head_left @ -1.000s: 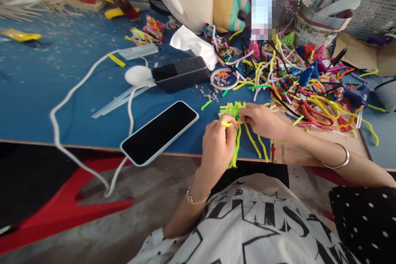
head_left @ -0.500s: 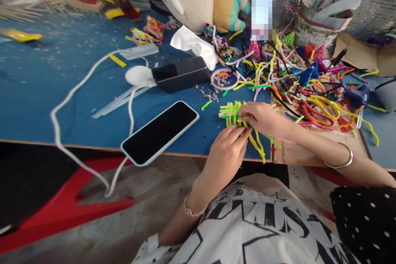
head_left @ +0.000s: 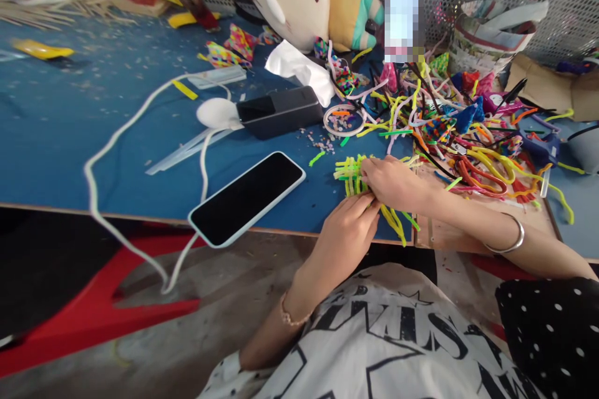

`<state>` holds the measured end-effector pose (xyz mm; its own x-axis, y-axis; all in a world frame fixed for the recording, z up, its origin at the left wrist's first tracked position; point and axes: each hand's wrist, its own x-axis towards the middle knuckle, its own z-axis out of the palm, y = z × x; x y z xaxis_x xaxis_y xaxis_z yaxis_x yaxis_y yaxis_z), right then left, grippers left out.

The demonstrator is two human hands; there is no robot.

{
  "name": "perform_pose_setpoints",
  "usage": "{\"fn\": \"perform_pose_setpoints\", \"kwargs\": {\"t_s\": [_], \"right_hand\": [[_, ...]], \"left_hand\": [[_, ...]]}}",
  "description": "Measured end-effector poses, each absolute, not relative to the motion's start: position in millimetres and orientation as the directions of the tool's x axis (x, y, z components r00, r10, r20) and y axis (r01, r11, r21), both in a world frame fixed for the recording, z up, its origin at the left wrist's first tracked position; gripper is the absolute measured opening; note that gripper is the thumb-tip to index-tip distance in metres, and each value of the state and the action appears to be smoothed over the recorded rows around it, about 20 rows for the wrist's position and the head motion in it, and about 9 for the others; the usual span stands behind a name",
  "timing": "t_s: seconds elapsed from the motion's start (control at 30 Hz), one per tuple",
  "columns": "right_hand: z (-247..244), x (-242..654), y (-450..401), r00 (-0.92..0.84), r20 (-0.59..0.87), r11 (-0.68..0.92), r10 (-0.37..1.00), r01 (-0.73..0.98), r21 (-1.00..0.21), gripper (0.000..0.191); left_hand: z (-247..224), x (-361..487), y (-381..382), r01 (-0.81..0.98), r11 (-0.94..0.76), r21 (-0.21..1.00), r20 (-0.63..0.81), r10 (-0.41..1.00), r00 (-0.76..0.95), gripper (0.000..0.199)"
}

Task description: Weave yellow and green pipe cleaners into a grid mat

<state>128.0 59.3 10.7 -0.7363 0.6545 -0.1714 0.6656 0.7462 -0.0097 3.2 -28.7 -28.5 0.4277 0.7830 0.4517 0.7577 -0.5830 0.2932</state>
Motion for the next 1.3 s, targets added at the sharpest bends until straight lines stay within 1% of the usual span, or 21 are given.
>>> {"fn": "perform_pose_setpoints", "kwargs": {"t_s": [0.07, 0.13, 0.3, 0.4, 0.53, 0.6, 0.67, 0.77, 0.87, 1.07, 1.17, 1.3], "right_hand": [[10, 126, 60, -0.714, -0.164, 0.72, 0.681, 0.693, -0.029, 0.028], [12, 126, 62, -0.694, -0.166, 0.693, 0.7, 0.717, -0.074, 0.028], [27, 134, 73, -0.639, -0.141, 0.591, 0.756, 0.76, -0.271, 0.029], [31, 140, 77, -0.651, -0.153, 0.569, 0.744, 0.737, -0.366, 0.022], [22, 143, 76, -0.711, -0.189, 0.604, 0.678, 0.685, -0.407, 0.017], [17, 144, 74, -0.722, -0.173, 0.617, 0.671, 0.671, -0.411, 0.018], [14, 144, 74, -0.724, -0.159, 0.625, 0.671, 0.668, -0.405, 0.02], [14, 142, 73, -0.718, -0.165, 0.622, 0.677, 0.677, -0.394, 0.022], [17, 138, 71, -0.705, -0.166, 0.601, 0.69, 0.685, -0.411, 0.016], [15, 131, 64, -0.693, -0.156, 0.62, 0.704, 0.706, -0.343, 0.016], [13, 130, 64, -0.698, -0.156, 0.615, 0.699, 0.698, -0.368, 0.017], [12, 131, 65, -0.708, -0.154, 0.605, 0.689, 0.679, -0.417, 0.017]], "left_hand": [[-28, 3, -29, 0.76, -0.575, 0.303, 0.443, 0.791, 0.422, 0.028], [-28, 3, -30, 0.759, -0.569, 0.315, 0.433, 0.798, 0.419, 0.029], [-29, 2, -30, 0.761, -0.557, 0.332, 0.424, 0.809, 0.407, 0.032], [-31, 3, -30, 0.76, -0.556, 0.336, 0.448, 0.804, 0.39, 0.031], [-32, 4, -29, 0.737, -0.542, 0.403, 0.498, 0.806, 0.321, 0.029], [-32, 3, -29, 0.745, -0.499, 0.443, 0.508, 0.824, 0.25, 0.027], [-31, 2, -29, 0.771, -0.446, 0.454, 0.511, 0.84, 0.185, 0.023], [-27, 1, -27, 0.816, -0.402, 0.415, 0.5, 0.85, 0.164, 0.016], [-24, 1, -26, 0.846, -0.386, 0.369, 0.475, 0.86, 0.185, 0.015], [-25, 0, -26, 0.927, -0.252, 0.278, 0.423, 0.898, 0.118, 0.005], [-25, 0, -26, 0.95, -0.208, 0.232, 0.391, 0.914, 0.105, 0.004], [-20, 1, -25, 0.973, -0.186, 0.135, 0.365, 0.922, 0.126, 0.008]]}}
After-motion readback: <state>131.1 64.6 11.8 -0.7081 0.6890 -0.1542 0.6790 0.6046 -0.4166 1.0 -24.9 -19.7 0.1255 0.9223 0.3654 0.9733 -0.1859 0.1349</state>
